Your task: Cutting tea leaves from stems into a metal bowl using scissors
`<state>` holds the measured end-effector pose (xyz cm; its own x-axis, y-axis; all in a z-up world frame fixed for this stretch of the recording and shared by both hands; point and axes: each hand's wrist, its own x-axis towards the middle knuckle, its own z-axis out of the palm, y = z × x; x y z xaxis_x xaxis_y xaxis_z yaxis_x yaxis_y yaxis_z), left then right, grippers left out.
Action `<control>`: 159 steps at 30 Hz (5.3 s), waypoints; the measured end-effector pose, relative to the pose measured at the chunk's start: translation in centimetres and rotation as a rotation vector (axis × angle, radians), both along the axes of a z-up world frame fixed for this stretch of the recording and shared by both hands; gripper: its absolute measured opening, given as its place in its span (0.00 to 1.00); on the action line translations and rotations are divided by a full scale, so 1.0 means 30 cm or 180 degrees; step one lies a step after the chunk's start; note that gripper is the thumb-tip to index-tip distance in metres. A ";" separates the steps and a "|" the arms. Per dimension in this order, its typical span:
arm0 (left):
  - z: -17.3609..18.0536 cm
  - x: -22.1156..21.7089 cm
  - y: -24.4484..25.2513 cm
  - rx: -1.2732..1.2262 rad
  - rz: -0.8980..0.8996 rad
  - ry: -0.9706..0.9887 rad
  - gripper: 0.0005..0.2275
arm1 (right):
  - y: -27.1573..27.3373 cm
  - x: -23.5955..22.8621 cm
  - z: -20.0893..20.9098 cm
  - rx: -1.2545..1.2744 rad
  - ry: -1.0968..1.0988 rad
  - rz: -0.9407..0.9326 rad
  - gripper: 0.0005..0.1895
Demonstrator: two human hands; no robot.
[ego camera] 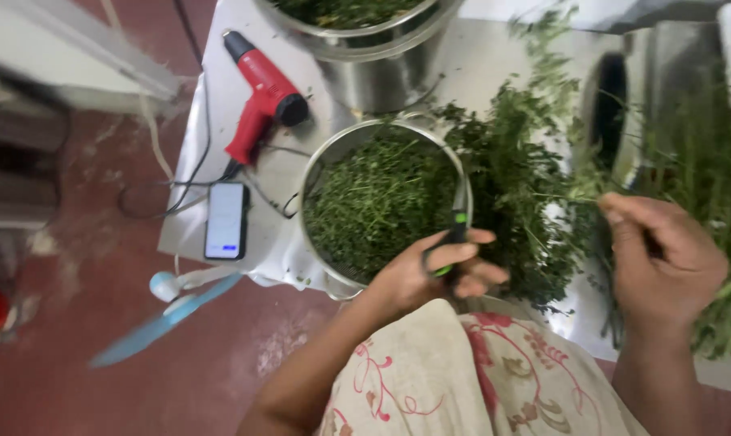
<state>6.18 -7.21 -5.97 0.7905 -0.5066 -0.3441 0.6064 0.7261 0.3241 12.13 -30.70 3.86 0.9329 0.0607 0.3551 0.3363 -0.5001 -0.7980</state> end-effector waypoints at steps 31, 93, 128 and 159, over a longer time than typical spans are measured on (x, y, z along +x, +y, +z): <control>0.132 -0.302 0.182 -0.0756 -0.0069 -0.0758 0.53 | 0.364 0.166 -0.069 -0.0387 -0.0844 0.1335 0.14; 0.015 -0.312 0.127 -0.1354 0.1025 -0.0779 0.42 | 0.418 0.230 -0.308 -0.1449 0.1341 0.1699 0.16; 0.061 -0.266 0.204 -0.0733 -0.0318 -0.0948 0.32 | 0.451 0.064 0.026 -0.0955 -0.1352 0.2196 0.13; 0.052 -0.214 0.225 -0.1341 -0.0323 -0.0662 0.31 | 0.320 0.141 -0.046 -0.0813 -0.0994 0.1926 0.14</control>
<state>-0.26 -0.45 -4.39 0.7601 -0.6462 0.0679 0.6346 0.7608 0.1362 16.36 -21.11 2.49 0.5673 0.6504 0.5051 0.8059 -0.3123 -0.5029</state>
